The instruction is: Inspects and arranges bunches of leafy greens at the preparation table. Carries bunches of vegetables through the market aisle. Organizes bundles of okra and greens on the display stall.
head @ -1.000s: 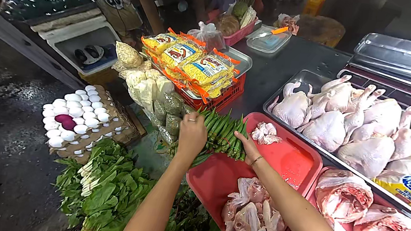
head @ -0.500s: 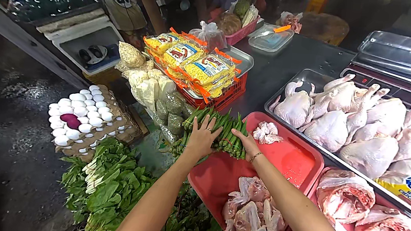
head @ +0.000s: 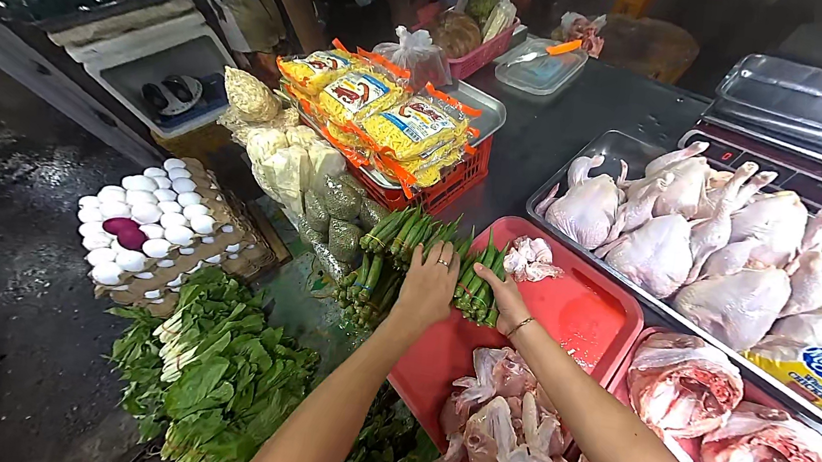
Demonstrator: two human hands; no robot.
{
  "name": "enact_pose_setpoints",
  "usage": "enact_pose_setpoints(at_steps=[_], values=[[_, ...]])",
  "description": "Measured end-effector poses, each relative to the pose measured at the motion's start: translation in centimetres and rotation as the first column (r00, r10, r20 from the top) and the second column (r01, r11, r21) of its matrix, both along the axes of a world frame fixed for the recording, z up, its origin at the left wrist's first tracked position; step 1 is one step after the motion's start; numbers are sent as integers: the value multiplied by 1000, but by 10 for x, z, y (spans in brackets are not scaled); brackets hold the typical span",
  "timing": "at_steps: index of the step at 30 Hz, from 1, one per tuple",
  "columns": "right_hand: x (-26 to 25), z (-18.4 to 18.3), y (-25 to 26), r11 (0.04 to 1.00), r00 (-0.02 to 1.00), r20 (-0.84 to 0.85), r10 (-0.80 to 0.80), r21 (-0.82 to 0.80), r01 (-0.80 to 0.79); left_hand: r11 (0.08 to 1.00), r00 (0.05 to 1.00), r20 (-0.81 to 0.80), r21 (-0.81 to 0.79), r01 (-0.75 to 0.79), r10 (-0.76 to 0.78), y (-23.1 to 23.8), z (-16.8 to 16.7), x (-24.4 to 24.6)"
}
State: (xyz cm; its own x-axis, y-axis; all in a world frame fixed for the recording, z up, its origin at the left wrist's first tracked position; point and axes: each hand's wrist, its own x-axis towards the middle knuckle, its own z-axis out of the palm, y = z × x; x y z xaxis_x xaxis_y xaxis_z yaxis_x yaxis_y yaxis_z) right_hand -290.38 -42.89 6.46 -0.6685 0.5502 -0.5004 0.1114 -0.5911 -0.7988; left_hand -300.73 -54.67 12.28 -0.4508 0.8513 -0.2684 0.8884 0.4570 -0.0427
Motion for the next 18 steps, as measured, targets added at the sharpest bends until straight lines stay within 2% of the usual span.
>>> enact_pose_setpoints(at_steps=[2, 5, 9, 12, 15, 18], values=[[3, -2, 0, 1000, 1000, -17, -18, 0, 18, 998, 1000, -2, -52, -26, 26, 6, -2, 2], [9, -4, 0, 999, 998, -38, -47, -13, 46, 999, 999, 15, 10, -49, 49, 12, -3, 2], [18, -8, -2, 998, 998, -45, -54, -26, 53, 977, 965, 239, 155, -149, 110, 13, -3, 6], [18, -10, -5, 997, 994, -78, -73, -36, 70, 944, 881, 420, 138, -298, 217, 13, -4, 7], [17, -10, -9, 994, 991, -70, -110, -31, 108, 923, 830, 487, 109, -369, 274, 12, -13, 8], [15, -4, -18, 988, 986, -55, -155, -28, 153, 924, 816, 525, 132, -358, 241, 10, -20, 5]])
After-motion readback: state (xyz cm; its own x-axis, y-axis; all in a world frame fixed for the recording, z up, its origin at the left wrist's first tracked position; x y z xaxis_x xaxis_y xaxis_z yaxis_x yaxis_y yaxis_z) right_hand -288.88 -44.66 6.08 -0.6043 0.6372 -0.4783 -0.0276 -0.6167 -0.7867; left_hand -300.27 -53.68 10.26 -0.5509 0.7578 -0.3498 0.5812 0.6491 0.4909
